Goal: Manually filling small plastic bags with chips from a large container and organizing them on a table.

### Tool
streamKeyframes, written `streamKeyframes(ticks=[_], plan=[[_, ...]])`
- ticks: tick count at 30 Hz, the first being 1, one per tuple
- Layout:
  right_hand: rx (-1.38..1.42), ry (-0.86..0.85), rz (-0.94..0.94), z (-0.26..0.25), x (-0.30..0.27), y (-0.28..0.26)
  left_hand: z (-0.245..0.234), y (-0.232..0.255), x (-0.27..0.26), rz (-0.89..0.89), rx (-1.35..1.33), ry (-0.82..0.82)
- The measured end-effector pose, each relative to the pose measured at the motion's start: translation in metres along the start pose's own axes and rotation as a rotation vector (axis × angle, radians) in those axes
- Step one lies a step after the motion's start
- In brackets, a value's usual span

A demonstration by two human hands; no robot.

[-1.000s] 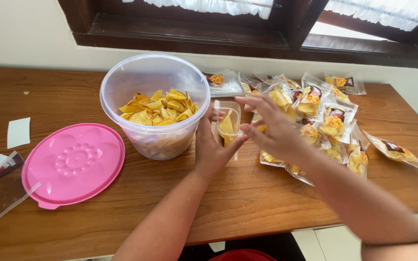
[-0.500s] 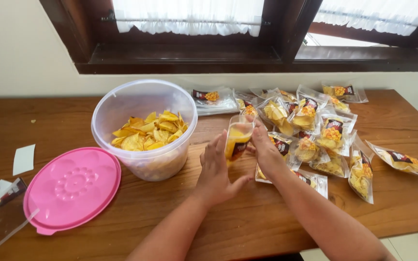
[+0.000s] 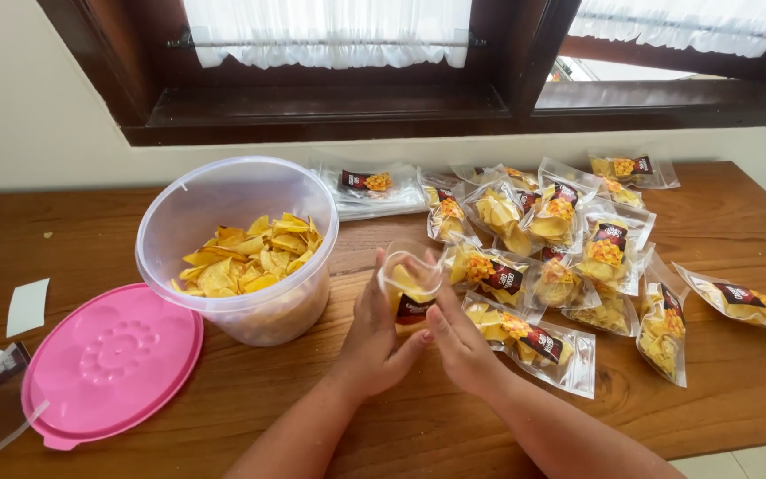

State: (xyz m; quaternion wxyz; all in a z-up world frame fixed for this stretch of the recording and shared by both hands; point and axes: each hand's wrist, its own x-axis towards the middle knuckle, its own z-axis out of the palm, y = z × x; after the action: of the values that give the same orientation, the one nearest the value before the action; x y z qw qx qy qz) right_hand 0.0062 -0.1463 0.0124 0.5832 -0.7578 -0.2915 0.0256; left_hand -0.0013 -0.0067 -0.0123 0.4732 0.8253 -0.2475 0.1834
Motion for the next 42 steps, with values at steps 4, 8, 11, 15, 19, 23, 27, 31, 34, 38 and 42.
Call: streamKeyframes(ticks=[4,8,11,15,19,23,27,31,34,38,42], plan=[[0.122,0.186,-0.065,-0.001,0.005,0.005,0.004,-0.004,0.003,0.034,-0.098,0.155],[0.126,0.052,-0.101,0.001,0.006,0.006,-0.001,0.005,0.003,0.012,-0.110,0.099],[0.196,0.154,-0.118,-0.007,0.009,0.017,-0.016,0.017,0.011,0.021,-0.115,0.193],[0.213,0.273,-0.153,-0.019,0.014,0.029,-0.019,0.004,0.013,0.039,-0.118,0.332],[0.281,0.301,-0.210,-0.021,0.013,0.033,-0.021,0.011,0.015,0.096,-0.169,0.378],[0.238,0.313,-0.356,-0.026,0.014,0.028,-0.015,-0.001,0.010,0.105,-0.242,0.370],[0.254,0.202,-0.299,-0.028,0.013,0.023,-0.018,0.012,0.012,0.065,-0.297,0.374],[0.233,0.121,-0.250,-0.028,0.012,0.026,-0.019,0.017,0.013,0.085,-0.294,0.329],[0.236,0.152,-0.265,-0.025,0.014,0.020,-0.018,0.016,0.012,0.082,-0.291,0.296],[0.204,0.183,-0.297,-0.027,0.012,0.012,-0.019,0.017,0.013,0.100,-0.263,0.300],[0.223,0.174,-0.292,-0.027,0.012,0.013,-0.020,0.022,0.014,0.127,-0.256,0.319]])
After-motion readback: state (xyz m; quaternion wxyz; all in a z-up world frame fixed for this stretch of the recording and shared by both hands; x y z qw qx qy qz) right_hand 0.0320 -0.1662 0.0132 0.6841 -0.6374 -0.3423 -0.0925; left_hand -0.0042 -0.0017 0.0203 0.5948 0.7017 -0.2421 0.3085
